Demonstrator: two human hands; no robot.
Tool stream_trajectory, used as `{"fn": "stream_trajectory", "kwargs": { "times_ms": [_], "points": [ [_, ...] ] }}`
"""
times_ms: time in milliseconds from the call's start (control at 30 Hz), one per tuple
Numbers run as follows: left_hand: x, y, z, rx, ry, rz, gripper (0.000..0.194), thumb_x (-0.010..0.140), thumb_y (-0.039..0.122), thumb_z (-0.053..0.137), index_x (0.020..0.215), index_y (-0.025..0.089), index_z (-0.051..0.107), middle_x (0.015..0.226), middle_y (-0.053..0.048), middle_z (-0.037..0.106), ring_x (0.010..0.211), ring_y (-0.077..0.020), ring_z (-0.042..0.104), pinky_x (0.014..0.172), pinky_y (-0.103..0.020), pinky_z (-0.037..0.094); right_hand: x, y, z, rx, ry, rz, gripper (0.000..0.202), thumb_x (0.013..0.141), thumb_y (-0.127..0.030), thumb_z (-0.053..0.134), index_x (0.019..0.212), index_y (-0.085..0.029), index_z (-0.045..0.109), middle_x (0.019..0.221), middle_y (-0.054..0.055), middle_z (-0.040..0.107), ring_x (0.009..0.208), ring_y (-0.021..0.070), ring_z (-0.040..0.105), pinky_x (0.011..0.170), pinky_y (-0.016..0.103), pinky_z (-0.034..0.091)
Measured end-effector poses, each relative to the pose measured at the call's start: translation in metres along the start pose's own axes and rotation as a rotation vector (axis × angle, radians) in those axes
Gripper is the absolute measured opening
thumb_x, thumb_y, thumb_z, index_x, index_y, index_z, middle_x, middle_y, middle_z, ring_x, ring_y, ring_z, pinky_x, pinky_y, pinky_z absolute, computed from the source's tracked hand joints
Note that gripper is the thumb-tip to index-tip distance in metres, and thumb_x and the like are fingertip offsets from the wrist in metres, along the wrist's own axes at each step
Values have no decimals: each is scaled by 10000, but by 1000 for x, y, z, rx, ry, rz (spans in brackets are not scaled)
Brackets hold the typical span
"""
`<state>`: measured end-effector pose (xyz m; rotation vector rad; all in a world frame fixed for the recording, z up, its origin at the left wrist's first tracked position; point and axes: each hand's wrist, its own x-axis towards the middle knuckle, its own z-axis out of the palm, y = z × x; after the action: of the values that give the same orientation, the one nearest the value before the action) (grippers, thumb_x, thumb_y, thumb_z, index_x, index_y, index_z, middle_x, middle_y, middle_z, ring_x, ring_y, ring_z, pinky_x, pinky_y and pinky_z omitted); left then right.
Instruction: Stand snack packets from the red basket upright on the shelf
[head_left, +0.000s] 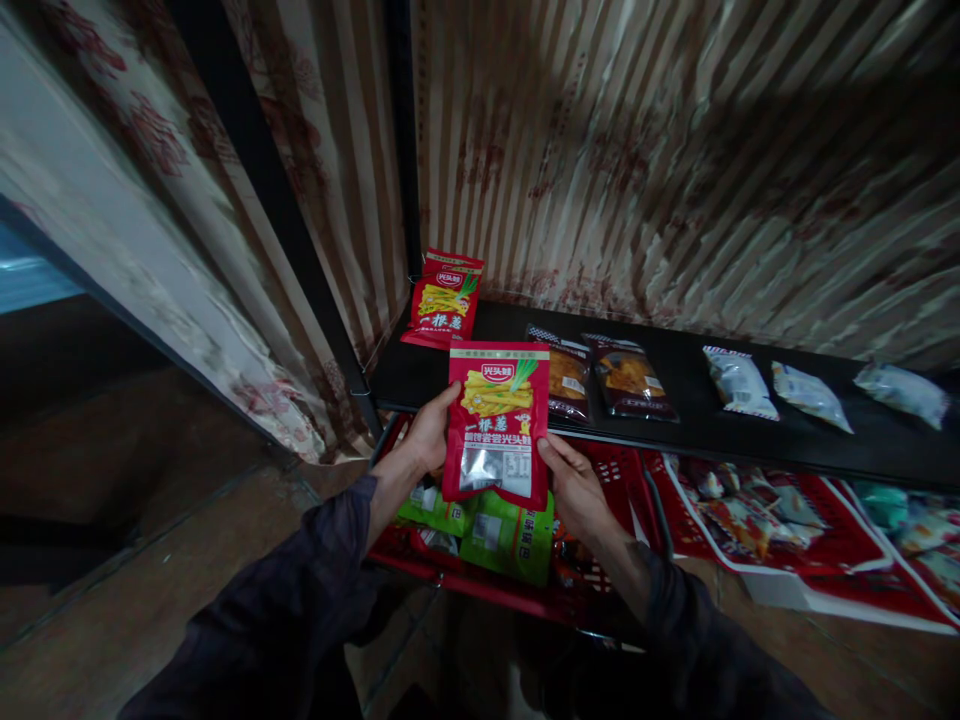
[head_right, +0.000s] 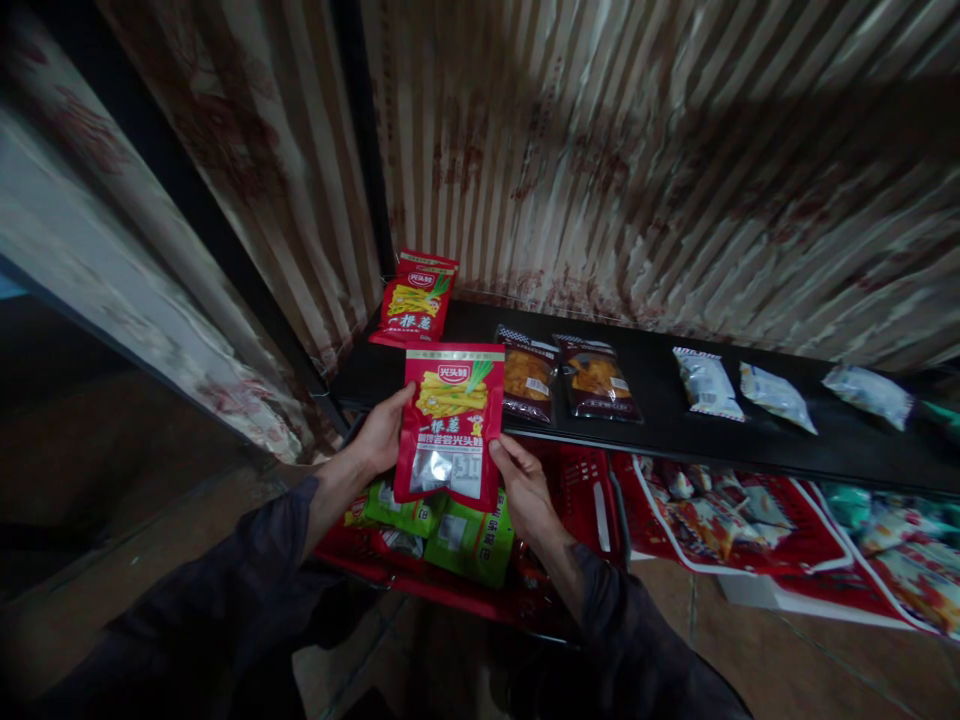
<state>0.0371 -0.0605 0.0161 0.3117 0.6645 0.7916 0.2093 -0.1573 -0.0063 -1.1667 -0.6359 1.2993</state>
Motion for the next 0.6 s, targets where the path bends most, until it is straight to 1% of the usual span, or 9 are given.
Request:
{"fn": "stream_trajectory", "kwargs": {
  "times_ms": [133, 300, 467, 600],
  "points": [
    [-2, -1, 2, 23, 37, 29, 397, 911, 282, 541, 1252, 91, 611, 960, -120, 770, 872, -269, 739, 870, -424, 563, 1, -3, -3, -14, -13, -38, 340, 673, -486, 825, 936, -276, 775, 919, -5, 789, 875, 242, 724, 892, 419, 559],
    [-2, -1, 5, 44, 81, 39, 335, 902, 220, 515, 1173, 82, 653, 853, -101, 771, 831, -255, 740, 838, -399, 575, 2, -2, -5, -18, 10, -48, 326, 670, -487, 829, 912, -273, 778, 893, -5, 790, 850, 243, 728, 884, 424, 565],
    [-4, 0, 6, 94, 125, 61, 284, 876, 207, 540, 1081, 84, 692, 770, -86, 761, 704, -237, 728, 765, -378, 587, 5, 1, -7, -18, 13, -60, 331, 682, -482, 821, 931, -269, 775, 901, -4, 791, 861, 237, 731, 873, 406, 569],
    [-2, -1, 4, 118, 134, 79, 225, 817, 177, 606, 995, 91, 712, 775, -85, 760, 722, -237, 724, 762, -363, 582, 6, -1, -7, -3, 40, -55, 353, 664, -474, 829, 935, -256, 771, 891, -2, 791, 852, 240, 736, 834, 392, 582]
  ]
}}
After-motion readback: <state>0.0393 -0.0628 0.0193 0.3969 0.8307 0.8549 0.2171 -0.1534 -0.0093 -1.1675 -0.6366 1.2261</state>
